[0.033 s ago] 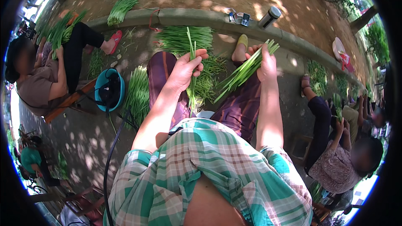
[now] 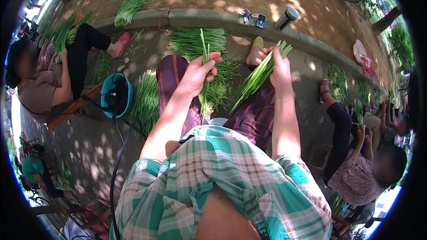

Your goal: The person sorts long green stems by hand, picking through a bunch to remove individual strands and placing the stems into a separate pile on the ground while sitting outdoors.

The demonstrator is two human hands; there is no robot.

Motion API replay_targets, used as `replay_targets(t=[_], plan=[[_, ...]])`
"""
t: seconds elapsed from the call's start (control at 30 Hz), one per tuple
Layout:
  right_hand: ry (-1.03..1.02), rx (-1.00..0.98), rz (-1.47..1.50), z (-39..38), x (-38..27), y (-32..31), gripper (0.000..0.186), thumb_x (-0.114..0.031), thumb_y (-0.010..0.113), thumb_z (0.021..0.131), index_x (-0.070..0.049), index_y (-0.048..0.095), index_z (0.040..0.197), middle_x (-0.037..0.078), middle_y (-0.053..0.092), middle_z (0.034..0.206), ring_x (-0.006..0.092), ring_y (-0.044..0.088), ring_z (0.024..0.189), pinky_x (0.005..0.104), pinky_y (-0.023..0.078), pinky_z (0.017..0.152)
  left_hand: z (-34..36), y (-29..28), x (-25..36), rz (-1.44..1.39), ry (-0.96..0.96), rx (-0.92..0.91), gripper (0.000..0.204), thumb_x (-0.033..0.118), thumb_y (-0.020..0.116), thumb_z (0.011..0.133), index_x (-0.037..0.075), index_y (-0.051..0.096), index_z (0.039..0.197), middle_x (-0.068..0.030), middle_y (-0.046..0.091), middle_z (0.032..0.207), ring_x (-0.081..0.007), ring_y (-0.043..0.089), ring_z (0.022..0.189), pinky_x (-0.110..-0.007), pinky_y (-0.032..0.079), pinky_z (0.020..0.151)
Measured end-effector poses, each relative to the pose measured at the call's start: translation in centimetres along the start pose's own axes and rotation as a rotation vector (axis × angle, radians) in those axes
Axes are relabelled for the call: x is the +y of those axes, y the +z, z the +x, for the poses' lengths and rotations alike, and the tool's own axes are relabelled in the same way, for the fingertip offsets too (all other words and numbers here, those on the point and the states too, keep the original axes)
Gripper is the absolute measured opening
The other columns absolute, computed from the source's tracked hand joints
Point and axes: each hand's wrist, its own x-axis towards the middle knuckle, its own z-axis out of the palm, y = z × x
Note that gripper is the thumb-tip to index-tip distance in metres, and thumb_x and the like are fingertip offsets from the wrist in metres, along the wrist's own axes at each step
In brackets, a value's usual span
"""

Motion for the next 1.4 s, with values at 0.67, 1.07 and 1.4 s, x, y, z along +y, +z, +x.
replay_targets(t=[0.67, 1.07, 1.4], plan=[[0.121, -0.090, -0.434, -2.7, 3.1, 8.5, 0.026, -0.033, 0.070, 0.087, -0.008, 0.062, 0.089, -0.003, 0.058, 0.069, 0.0050, 0.051, 0.055, 0.0189, 0.037, 0.046, -0.4, 1.1, -0.6, 0.211, -0.121, -0.073, 0.022, 0.020, 0.054, 0.098, 0.001, 0.061, 0.107, -0.0029, 0.064, 0.083, -0.0064, 0.056, 0.065, -0.019, 0.046, 0.056], [0.060, -0.112, -0.400, -2.3, 3.1, 6.8, 0.042, -0.040, 0.075, 0.083, -0.002, 0.064, 0.099, 0.002, 0.061, 0.076, 0.0078, 0.055, 0.061, 0.0204, 0.042, 0.050, -0.4, 2.1, -0.6, 0.478, -0.189, -0.086, 0.026, 0.022, 0.050, 0.099, -0.001, 0.061, 0.100, -0.0004, 0.058, 0.071, -0.0048, 0.050, 0.056, -0.021, 0.041, 0.049], [0.073, -0.035, -0.394, -2.3, 3.5, 6.5, 0.032, -0.031, 0.072, 0.086, -0.003, 0.062, 0.099, 0.002, 0.061, 0.074, 0.0080, 0.057, 0.062, 0.0206, 0.043, 0.049, -0.4, 2.2, -1.5, 0.405, -0.197, -0.035, 0.031, 0.026, 0.047, 0.101, -0.001, 0.060, 0.097, -0.0017, 0.062, 0.077, -0.0050, 0.051, 0.054, -0.020, 0.041, 0.047]])
